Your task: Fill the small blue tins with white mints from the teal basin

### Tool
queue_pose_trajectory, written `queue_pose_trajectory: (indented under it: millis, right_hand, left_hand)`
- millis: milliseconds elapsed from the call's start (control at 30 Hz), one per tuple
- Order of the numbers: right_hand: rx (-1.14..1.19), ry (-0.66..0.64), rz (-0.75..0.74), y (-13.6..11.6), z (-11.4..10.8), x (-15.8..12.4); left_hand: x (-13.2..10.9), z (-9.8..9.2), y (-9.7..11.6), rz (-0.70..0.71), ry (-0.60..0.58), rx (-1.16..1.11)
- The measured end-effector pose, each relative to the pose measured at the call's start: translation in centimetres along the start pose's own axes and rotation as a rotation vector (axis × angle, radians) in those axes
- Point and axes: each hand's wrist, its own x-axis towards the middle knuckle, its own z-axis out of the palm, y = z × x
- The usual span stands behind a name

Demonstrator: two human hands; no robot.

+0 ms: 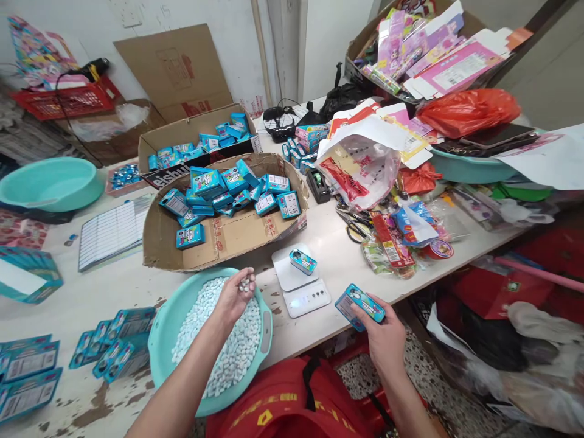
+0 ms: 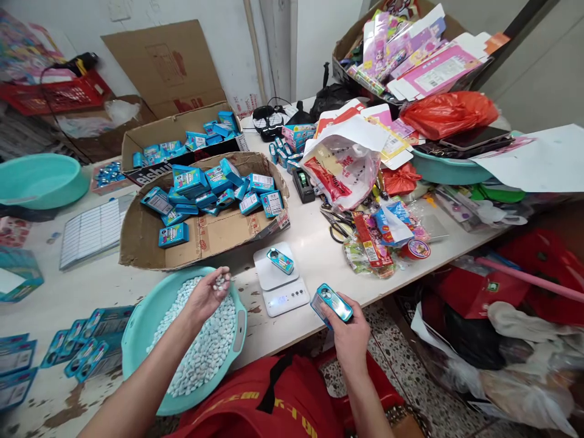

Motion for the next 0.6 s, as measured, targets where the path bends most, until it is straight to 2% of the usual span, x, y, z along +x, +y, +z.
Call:
queue_pose_trajectory:
  millis: [67,167,367,600]
  right_hand:
    - [-0.008,-0.001,0.004,-0.1,0.1,0.0]
    - [-0.008,-0.014,0.002,-0.1,0.4,0.0]
    - [0.017,-0.034,-0.001,0.4,0.3,-0.2]
    - [0.028,-0.011,0.032,0.8,-0.5,-0.3]
  left_hand:
    - [0.1,-0.2,-0.4,-0.034,0.015,0.076]
    - [0.8,1.0,-1.0,-0.018,-0.058,0.211]
    - [3.4,4.2,-2.0,0.159,-0.123,0.499]
    - [5.1,6.0,-2.3,0.333,-0.114,0.636]
